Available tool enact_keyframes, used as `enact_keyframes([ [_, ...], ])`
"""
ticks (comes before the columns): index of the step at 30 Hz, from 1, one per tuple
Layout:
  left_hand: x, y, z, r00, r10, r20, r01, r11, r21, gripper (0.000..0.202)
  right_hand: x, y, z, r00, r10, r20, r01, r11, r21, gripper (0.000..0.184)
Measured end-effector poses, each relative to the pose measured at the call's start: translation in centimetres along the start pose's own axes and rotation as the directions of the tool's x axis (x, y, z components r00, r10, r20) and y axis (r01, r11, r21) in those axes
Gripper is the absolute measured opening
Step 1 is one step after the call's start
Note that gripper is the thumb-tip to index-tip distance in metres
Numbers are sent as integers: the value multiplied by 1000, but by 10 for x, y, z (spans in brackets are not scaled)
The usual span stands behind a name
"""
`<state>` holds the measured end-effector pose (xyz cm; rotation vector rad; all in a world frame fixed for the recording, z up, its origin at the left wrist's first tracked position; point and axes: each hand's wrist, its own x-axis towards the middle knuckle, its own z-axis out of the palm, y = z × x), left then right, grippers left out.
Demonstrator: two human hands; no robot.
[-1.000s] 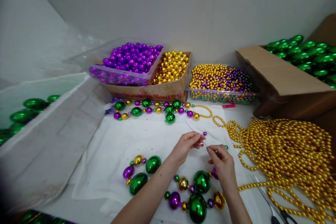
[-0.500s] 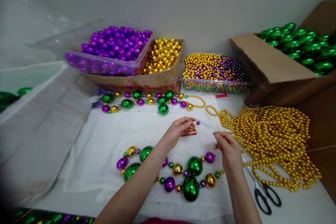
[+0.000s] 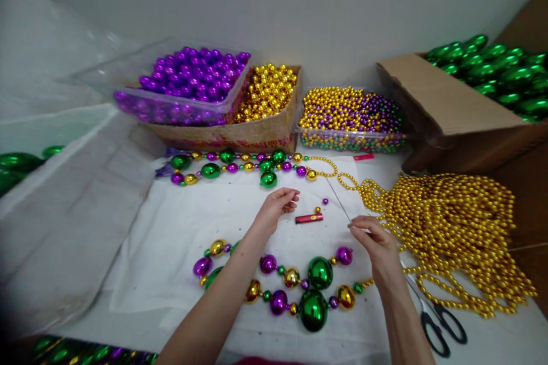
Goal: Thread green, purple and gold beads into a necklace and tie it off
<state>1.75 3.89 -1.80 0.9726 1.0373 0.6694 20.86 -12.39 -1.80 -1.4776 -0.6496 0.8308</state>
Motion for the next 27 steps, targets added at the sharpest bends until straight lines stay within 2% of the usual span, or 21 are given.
enact_keyframes([
  [5,-5,-9,3,1000,-15,12,15,999,37,25,7,6,3,990,110,-85,-107,994,34,27],
  [9,-5,-11,7,999,-17,42,16,999,31,25,9,6,4,979,192,-70,-180,972,149,34],
  [14,-3,-7,9,999,-11,50,9,999,39,27,5,-10,6,983,184,4,-176,934,310,34],
  [20,-2,-5,7,1000,-12,27,9,994,111,24,4,-24,9,985,172,32,-172,914,367,31],
  [23,5,-4,3,1000,23,-6,-21,979,200,21,3,-18,7,973,228,-46,-209,944,255,35],
  [25,16,0,-3,994,94,-51,-75,954,290,19,1,-11,5,969,229,-91,-224,973,56,42],
  [27,31,8,-6,976,197,-97,-142,904,403,17,-1,-6,3,985,166,-53,-172,972,-157,45],
])
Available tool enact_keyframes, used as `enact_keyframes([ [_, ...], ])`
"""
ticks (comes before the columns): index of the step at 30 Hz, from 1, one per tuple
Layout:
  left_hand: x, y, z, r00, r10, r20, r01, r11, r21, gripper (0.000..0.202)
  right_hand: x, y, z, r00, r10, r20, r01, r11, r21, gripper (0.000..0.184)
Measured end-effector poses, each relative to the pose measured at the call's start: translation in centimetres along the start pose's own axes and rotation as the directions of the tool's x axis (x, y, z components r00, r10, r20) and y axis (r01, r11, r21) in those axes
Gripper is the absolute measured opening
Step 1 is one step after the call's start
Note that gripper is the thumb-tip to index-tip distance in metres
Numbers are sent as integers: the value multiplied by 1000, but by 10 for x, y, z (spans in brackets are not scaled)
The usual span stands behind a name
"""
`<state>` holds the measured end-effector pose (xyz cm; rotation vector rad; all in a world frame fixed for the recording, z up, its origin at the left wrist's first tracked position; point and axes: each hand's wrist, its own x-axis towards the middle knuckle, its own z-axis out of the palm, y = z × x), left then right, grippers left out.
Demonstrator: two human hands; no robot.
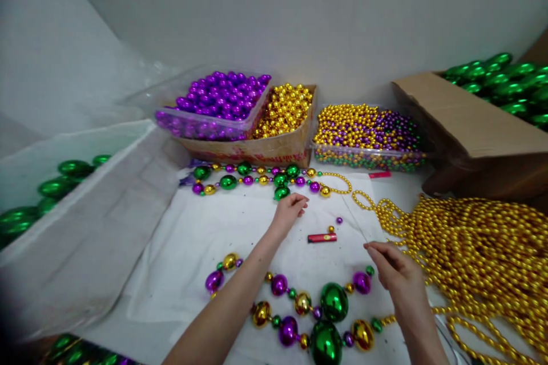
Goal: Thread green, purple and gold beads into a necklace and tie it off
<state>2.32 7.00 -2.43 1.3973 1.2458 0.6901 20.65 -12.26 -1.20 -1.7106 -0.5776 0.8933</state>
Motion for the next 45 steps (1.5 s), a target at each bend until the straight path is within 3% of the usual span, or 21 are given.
enact_keyframes([
  [2,16,6,0,994,97,-52,-91,988,122,15,-2,3,0,994,-107,25,110,981,-163,44],
  [4,29,13,8,980,195,-36,-182,958,222,17,-5,4,3,978,-208,9,203,943,-264,39],
  [7,40,17,27,954,286,91,-300,908,291,30,-10,1,8,948,-309,-78,266,901,-342,34],
  [10,43,11,44,938,282,200,-332,895,297,37,-17,-4,11,906,-396,-153,307,860,-409,34],
  [12,43,7,47,945,251,210,-304,911,280,30,-21,-6,9,890,-421,-174,320,850,-419,34],
  [14,39,6,43,961,206,182,-246,940,236,24,-24,-6,5,904,-385,-189,300,882,-363,33],
  [17,26,9,29,982,85,168,-107,987,122,28,-25,-4,-1,950,-265,-167,222,945,-240,37],
  [19,11,11,16,970,-37,241,52,997,-59,38,-26,-3,0,971,-212,-111,186,961,-202,40],
  [20,4,12,10,948,-108,300,178,959,-218,40,-27,-4,2,977,-198,-82,178,964,-198,40],
  [21,-4,13,4,915,-169,366,317,862,-396,39,-29,-5,5,980,-193,-48,180,964,-198,41],
  [23,-18,12,-4,850,-236,472,519,531,-669,31,-35,-8,11,980,-199,15,198,957,-210,40],
  [24,-24,11,-7,832,-254,493,554,383,-739,27,-38,-10,14,978,-204,41,208,952,-223,39],
  [25,-28,10,-8,830,-270,488,554,301,-776,24,-41,-11,16,975,-211,67,221,946,-239,37],
  [27,-32,9,-9,839,-302,452,523,218,-824,19,-47,-13,18,968,-229,103,249,932,-265,33],
  [30,-33,6,-8,850,-335,407,480,170,-861,17,-53,-12,17,958,-249,140,280,914,-295,30],
  [37,-38,4,-8,838,-361,410,496,189,-847,26,-55,-11,18,953,-263,150,300,887,-352,30],
  [45,-40,6,-6,854,-348,388,470,193,-861,25,-56,-14,20,949,-271,163,312,886,-344,30],
])
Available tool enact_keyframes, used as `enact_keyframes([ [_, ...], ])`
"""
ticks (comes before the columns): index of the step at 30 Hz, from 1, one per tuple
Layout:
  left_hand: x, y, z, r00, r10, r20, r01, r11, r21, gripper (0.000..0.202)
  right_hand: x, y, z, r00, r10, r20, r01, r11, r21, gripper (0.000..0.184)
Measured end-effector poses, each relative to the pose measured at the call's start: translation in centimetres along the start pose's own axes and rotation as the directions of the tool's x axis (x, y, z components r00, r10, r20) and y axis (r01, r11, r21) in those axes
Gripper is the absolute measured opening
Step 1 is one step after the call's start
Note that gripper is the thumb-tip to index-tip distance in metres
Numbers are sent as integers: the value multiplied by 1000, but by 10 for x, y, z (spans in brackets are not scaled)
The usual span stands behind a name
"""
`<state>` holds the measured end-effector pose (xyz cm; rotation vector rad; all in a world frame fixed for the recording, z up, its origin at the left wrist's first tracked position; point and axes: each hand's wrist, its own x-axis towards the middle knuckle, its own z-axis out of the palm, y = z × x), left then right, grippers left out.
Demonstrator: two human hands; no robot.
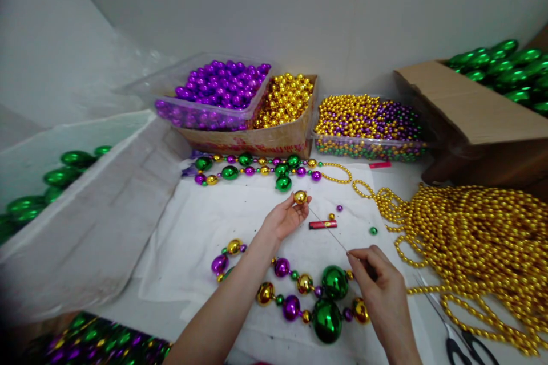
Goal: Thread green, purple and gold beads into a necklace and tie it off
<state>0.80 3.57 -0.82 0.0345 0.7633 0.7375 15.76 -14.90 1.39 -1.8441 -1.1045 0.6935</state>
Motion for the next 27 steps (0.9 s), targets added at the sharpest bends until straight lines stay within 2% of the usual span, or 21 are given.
enact_keyframes([
  [8,2,-5,-1,999,25,35,-26,998,50,25,2,2,2,1000,25,1,-25,999,22,32],
  [15,1,-15,-10,975,88,205,-116,985,131,26,2,10,11,994,112,4,-112,990,85,39],
  [20,-1,-23,-12,958,96,271,-138,980,140,28,3,15,15,986,165,-10,-164,981,102,43],
  [24,-3,-29,-9,957,101,272,-147,977,153,26,6,15,18,989,146,-14,-143,984,107,42],
  [27,-7,-35,-6,946,75,315,-149,964,219,27,12,12,26,991,129,-36,-124,985,116,38],
])
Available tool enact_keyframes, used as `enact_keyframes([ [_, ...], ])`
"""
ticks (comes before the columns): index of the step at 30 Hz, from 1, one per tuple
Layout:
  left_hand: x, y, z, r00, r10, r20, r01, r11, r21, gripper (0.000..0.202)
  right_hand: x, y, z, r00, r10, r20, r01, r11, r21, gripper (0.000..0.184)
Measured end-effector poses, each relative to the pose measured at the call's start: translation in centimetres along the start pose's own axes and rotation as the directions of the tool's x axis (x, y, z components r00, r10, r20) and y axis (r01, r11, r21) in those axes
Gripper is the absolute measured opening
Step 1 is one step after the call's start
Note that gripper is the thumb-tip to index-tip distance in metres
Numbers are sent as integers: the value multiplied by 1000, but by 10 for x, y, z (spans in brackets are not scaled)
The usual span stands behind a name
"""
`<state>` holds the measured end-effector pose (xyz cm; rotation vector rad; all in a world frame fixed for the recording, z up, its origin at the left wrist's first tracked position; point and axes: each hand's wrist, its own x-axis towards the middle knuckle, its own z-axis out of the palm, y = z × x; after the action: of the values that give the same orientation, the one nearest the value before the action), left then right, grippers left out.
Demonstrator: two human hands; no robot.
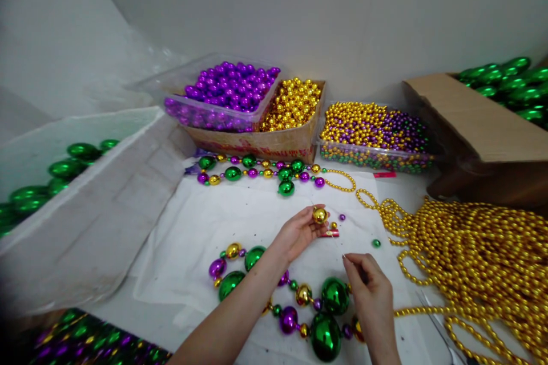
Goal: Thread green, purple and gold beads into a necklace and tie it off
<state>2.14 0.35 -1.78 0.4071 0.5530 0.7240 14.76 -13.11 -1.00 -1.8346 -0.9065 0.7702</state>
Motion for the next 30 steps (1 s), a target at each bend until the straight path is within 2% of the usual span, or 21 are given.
enact_keyframes([
  [3,-5,0,7,996,-59,64,49,989,140,29,9,-3,11,999,10,-47,-11,1000,-7,36],
  [5,-8,3,10,996,-53,66,36,971,234,28,15,-4,16,999,18,-48,-18,1000,19,36],
  [7,-9,8,12,999,19,34,-28,953,303,29,21,-2,18,999,22,46,-27,993,115,38],
  [10,-7,16,13,990,138,-13,-120,899,421,29,28,6,12,975,-2,224,-53,969,241,46],
  [13,-3,20,12,980,201,-7,-167,836,522,28,31,14,4,969,-25,245,-10,990,137,47],
  [15,-1,20,12,975,223,-10,-182,819,545,29,33,16,0,976,-100,195,104,994,-11,44],
  [18,-1,19,17,970,242,-13,-194,805,560,30,34,12,2,959,-254,129,277,936,-216,36],
  [21,-4,20,24,969,248,-2,-204,801,562,33,35,6,10,940,-325,100,340,897,-281,32],
  [25,-6,24,30,964,267,-14,-222,828,515,36,40,6,22,947,-297,121,315,933,-175,29],
  [28,-7,26,31,961,277,-21,-236,853,466,37,44,11,25,972,-197,126,198,980,11,35],
  [30,-7,25,30,963,269,-20,-235,872,429,37,45,13,24,982,-141,125,133,988,73,39],
])
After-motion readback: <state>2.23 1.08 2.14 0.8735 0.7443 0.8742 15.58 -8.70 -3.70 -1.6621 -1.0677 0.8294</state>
